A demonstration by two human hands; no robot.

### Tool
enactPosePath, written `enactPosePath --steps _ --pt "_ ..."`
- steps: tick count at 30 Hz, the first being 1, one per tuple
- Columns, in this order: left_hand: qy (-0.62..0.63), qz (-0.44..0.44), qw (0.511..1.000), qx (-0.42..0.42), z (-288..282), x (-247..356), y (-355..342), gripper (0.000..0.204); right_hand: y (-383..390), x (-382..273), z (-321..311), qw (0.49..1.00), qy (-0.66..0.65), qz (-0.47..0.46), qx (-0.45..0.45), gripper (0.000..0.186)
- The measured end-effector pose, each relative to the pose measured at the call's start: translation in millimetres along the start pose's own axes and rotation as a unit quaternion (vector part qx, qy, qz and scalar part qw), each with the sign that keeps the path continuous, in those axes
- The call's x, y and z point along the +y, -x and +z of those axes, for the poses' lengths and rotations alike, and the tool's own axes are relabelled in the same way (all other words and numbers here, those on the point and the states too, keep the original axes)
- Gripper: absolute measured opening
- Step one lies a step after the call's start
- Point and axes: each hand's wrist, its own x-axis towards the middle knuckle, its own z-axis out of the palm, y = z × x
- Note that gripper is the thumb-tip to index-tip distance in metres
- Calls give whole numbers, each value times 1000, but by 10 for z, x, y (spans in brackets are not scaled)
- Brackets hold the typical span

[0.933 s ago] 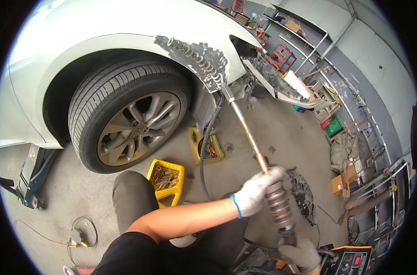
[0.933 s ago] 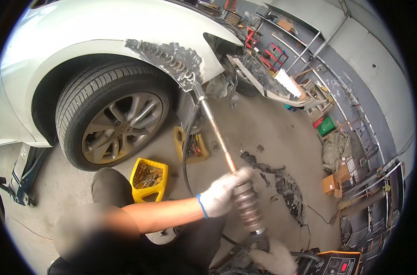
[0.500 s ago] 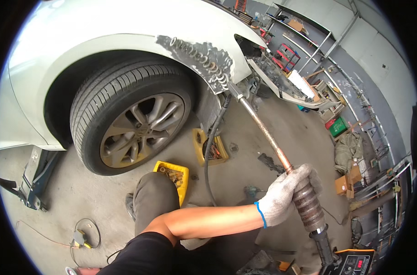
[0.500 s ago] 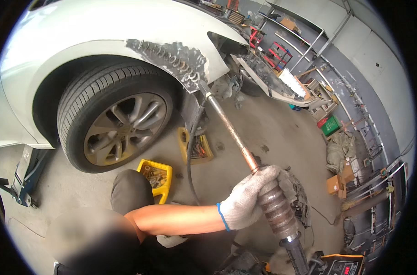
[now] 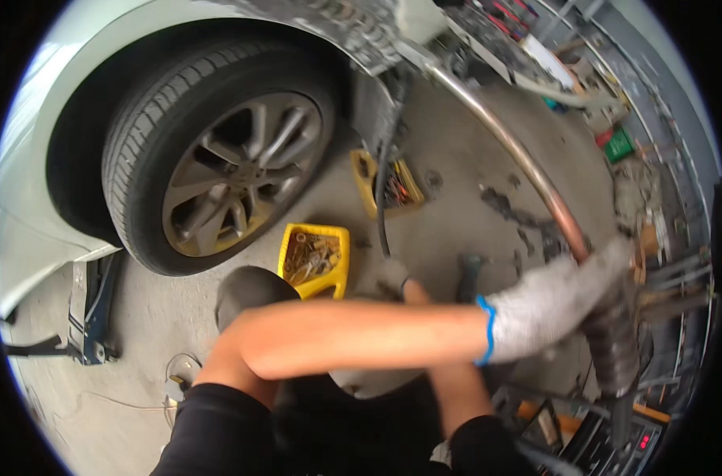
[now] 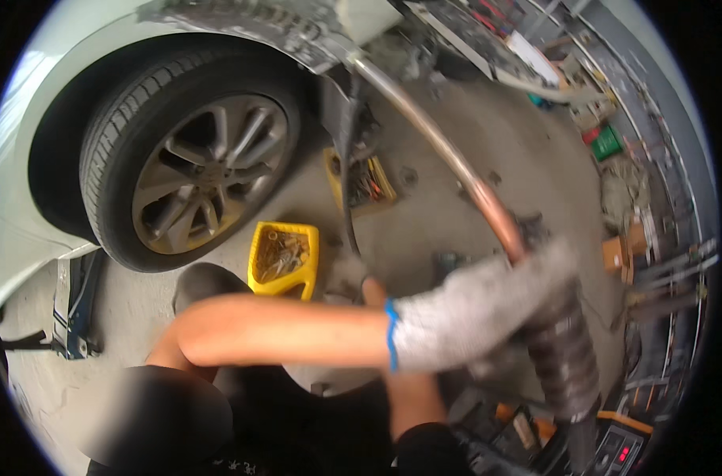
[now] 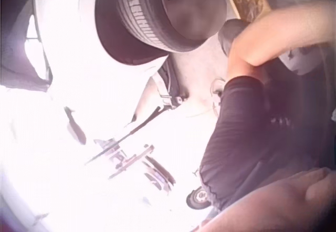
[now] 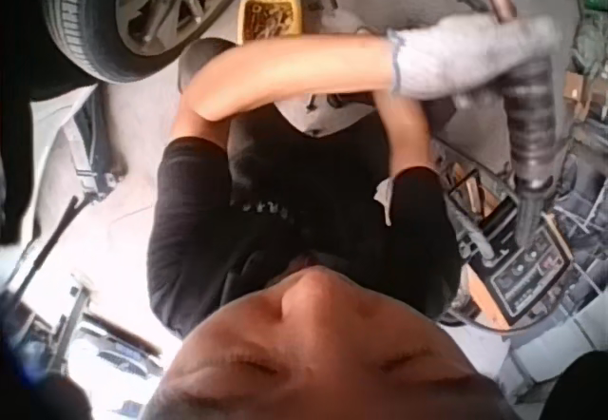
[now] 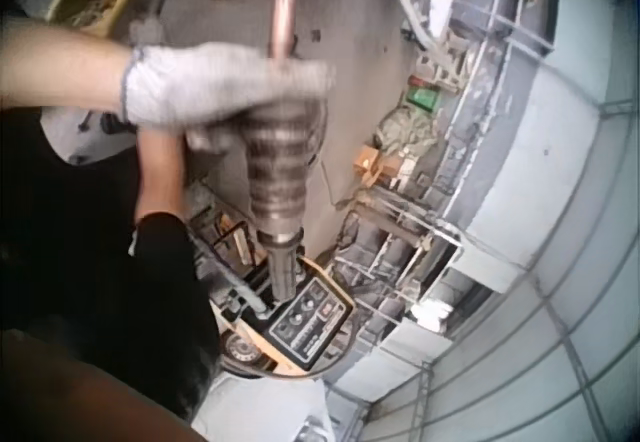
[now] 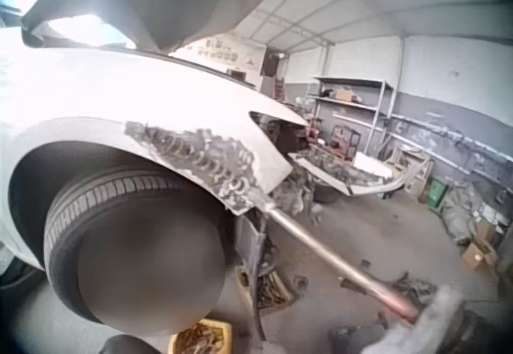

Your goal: The person uses a pneumatic tool to heat and pull out a dent on the front wheel arch of a white car. They then use a hammer and a metal rod to further shape and smooth the metal panel.

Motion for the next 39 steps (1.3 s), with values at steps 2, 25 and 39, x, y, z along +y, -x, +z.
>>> enactPosePath --steps 2,25,39 --pt "85 68 994 25 -1 -123 -2 62 -273 160 414 998 53 -9 16 15" --pt "291 -25 956 -14 31 -42 -68 68 -275 -1061 587 881 -380 -264 100 27" --pt "310 -40 949 -37 193 -141 -252 82 -583 -1965 47 803 -159 -479 316 32"
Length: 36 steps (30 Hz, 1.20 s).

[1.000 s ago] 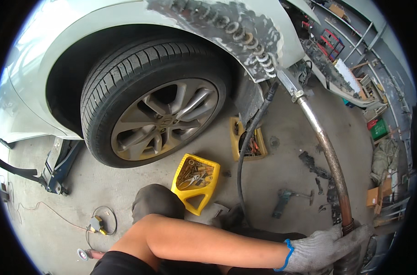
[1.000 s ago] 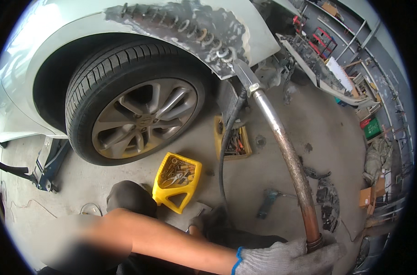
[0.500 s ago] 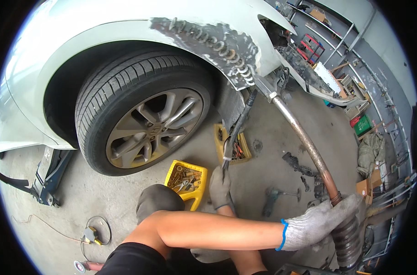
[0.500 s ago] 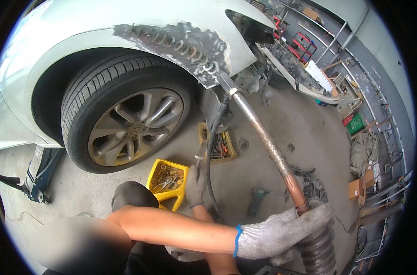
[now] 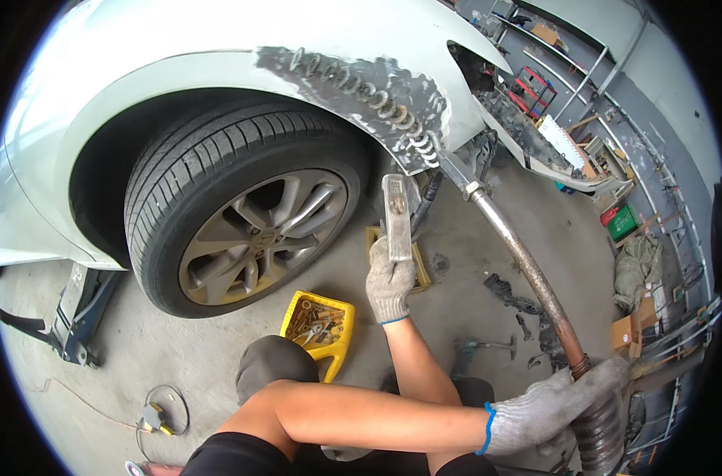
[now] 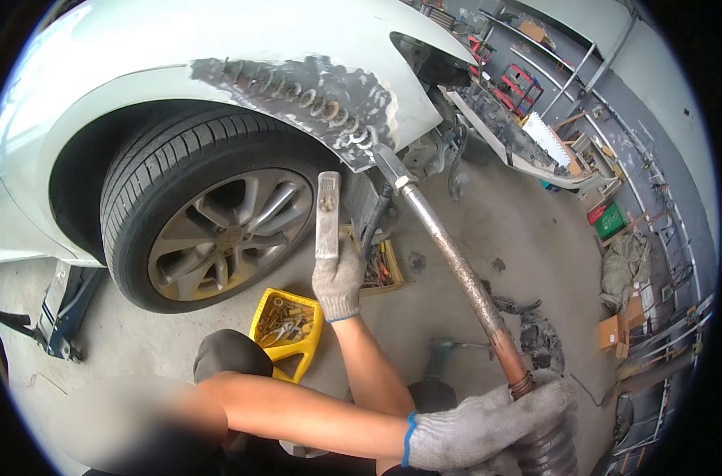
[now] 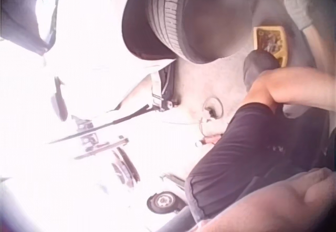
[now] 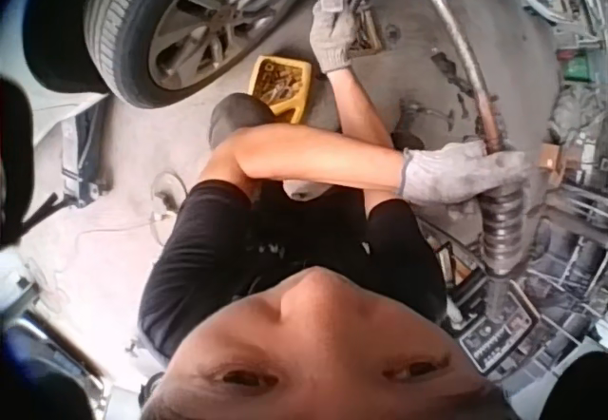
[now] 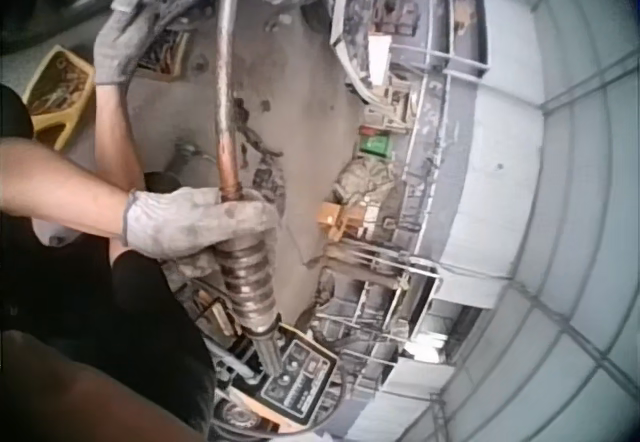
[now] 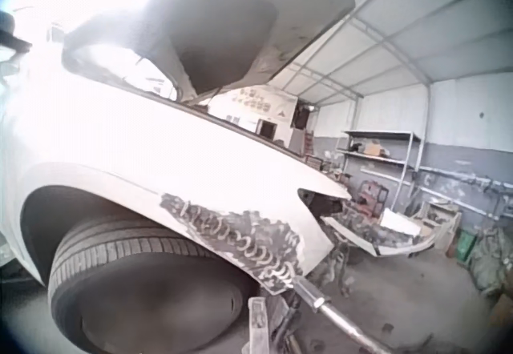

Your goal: The person uses a pneumatic tool to heat and pull out a dent on the front wheel arch of a white car. They then use a hammer and a metal rod to further shape and smooth the metal panel.

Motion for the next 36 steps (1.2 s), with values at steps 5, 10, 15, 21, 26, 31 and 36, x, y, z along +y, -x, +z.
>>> enactPosePath --steps 5,10,15,21,26,31,36 --pt "-131 250 956 74 -72 -438 -307 73 -231 -602 -38 997 51 -39 -49 24" --pt "-27 44 998 26 -72 -137 -100 66 -218 -364 123 995 -96 17 -7 40" --pt "-2 -9 999 44 -82 -19 -23 59 -233 -154 153 996 -81 28 9 37" --pt "-142 135 980 -24 -190 -16 43 50 -266 -198 208 998 -15 -64 -21 30" --pt "-75 48 996 12 -86 125 161 43 -363 -72 274 998 -45 15 -48 29" --pt "-130 131 983 2 -140 -37 91 45 -313 -125 299 996 -90 15 5 23" --pt "-379 368 848 40 -249 -374 -60 45 -309 -179 333 984 -167 52 31 16"
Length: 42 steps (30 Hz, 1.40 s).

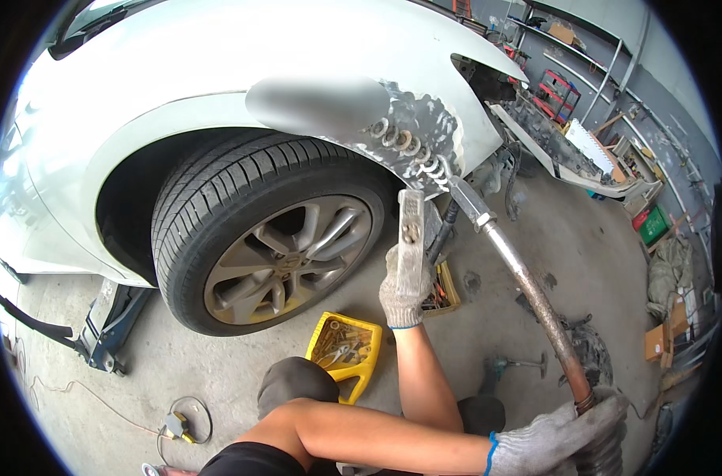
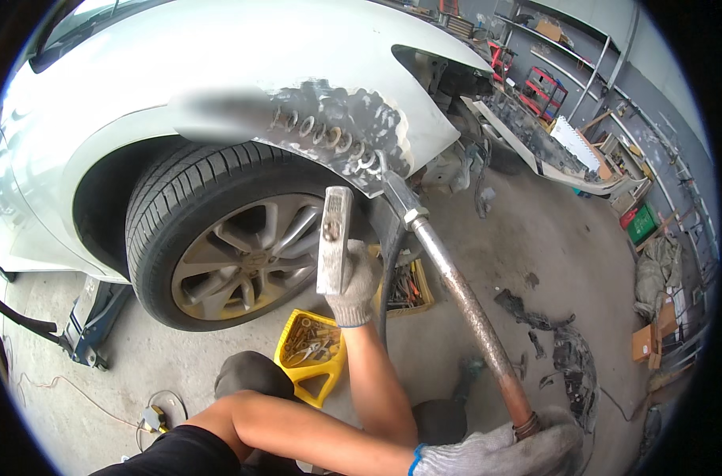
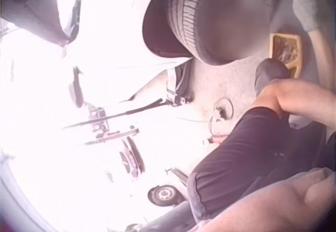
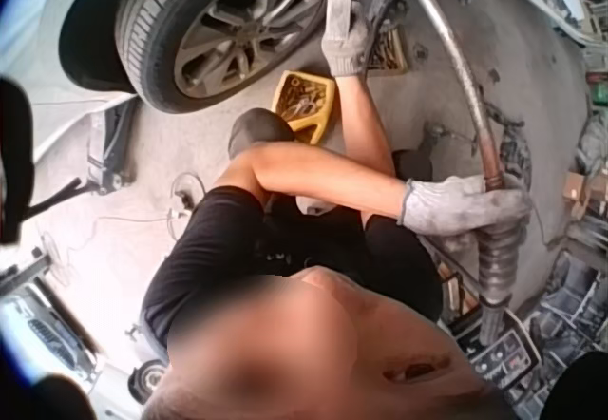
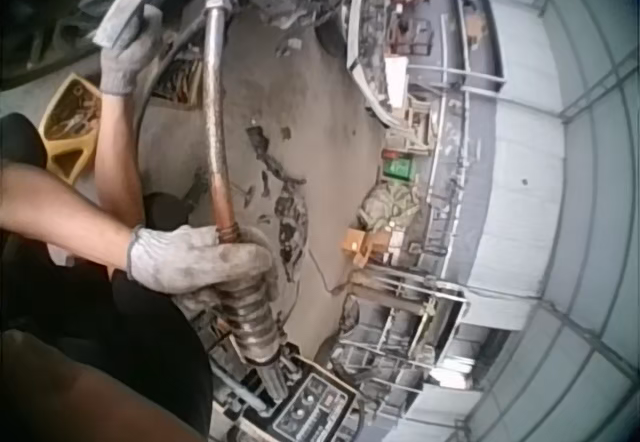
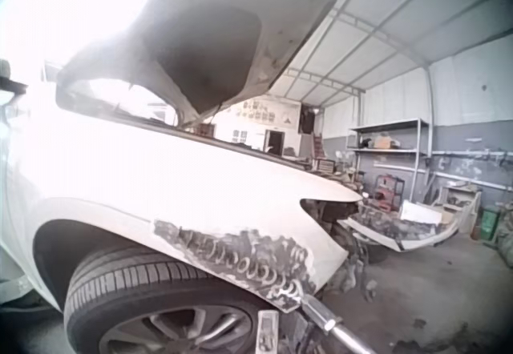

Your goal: The person uses a pneumatic tool to heat and pull out a dent on the front wheel arch of a white car. They then use a hammer and a metal rod to further shape and smooth the metal panel.

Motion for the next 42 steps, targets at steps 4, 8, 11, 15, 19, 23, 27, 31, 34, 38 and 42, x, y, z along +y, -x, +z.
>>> enactPosePath --steps 4,8,11,15,19,23,27,31,34,38,42 --pt "55 -14 998 -25 -60 21 -9 64 -150 -99 -51 977 191 -57 -77 24" --pt "94 -70 991 -62 -150 151 -21 67 1 -281 -64 984 153 -37 -78 28" --pt "-44 75 996 31 -2 29 17 59 10 -338 -75 984 143 -62 -86 24" --pt "131 -87 988 -6 -120 286 -65 42 2 -210 -117 986 136 -65 -73 16" --pt "392 -323 861 -1 -208 528 -157 45 -28 -195 -40 979 191 -1 -65 35" --pt "380 -353 854 -46 -282 587 -190 52 113 -88 -70 982 163 -72 -57 45" --pt "19 61 976 207 326 -64 -50 42 114 -216 -3 985 135 -61 -91 18" --pt "94 42 992 68 69 -4 -172 66 -73 -222 -103 974 208 -48 -73 22" --pt "268 -161 941 -130 -369 314 -268 86 -56 -290 -56 979 191 -14 -75 26" --pt "-36 162 982 87 60 -26 17 84 -42 -284 21 978 145 -139 -52 44" --pt "-61 82 995 23 71 -33 64 85 -56 -292 80 986 115 -92 -82 18"
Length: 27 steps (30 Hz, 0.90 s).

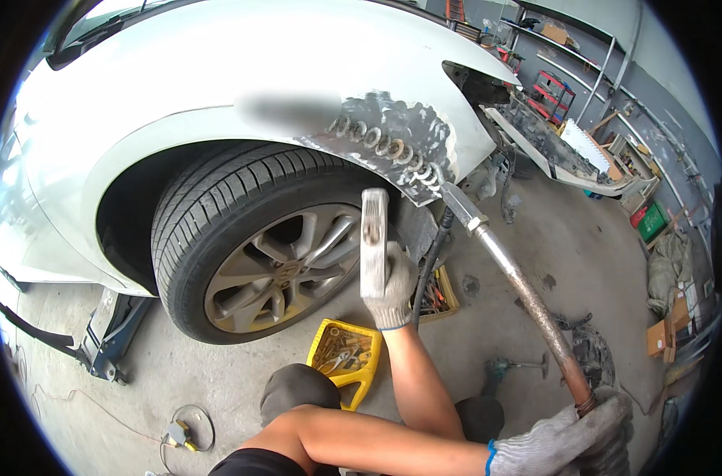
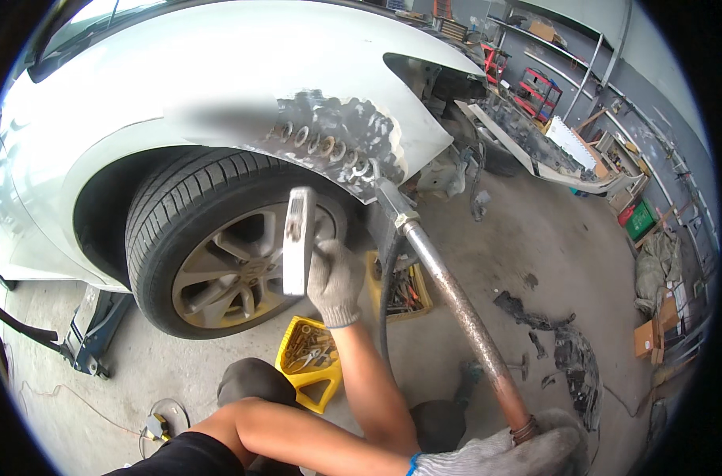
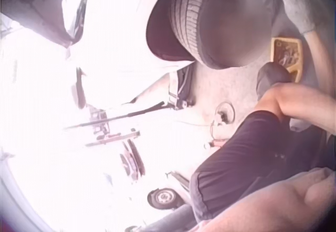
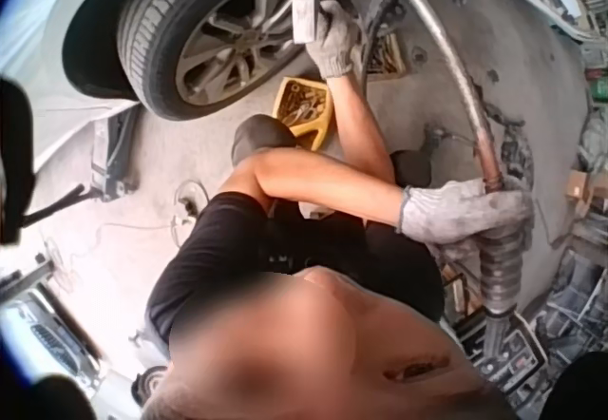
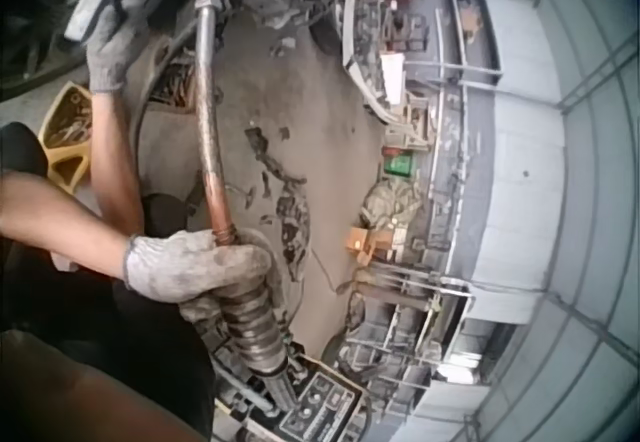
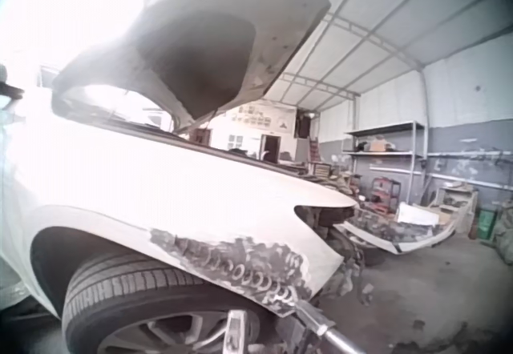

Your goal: The person uses a pneumatic tool to heat and pull out a dent on the front wheel arch of a white car. They then use a hammer and a metal rod to further shape and smooth the metal panel.

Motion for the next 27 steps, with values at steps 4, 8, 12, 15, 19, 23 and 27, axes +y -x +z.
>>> enactPosePath --steps 4,8,12,15,19,23,27 --pt "-20 53 997 58 -65 97 -56 81 -103 -113 26 999 31 -19 8 24" --pt "-47 58 996 56 15 -35 -34 70 -105 -222 84 999 -15 -30 6 32" --pt "229 -146 961 -44 -197 211 -189 58 -49 -36 18 999 -18 31 38 29" --pt "359 -228 902 -72 -287 185 -303 51 216 172 75 977 -146 126 87 26" --pt "250 -90 958 109 114 5 -173 34 209 453 -29 977 -98 172 78 29" --pt "160 -65 978 120 130 -89 -166 36 237 644 -12 979 -105 147 92 17" --pt "58 -7 987 149 278 -81 -95 37 326 721 9 984 -100 139 57 21"
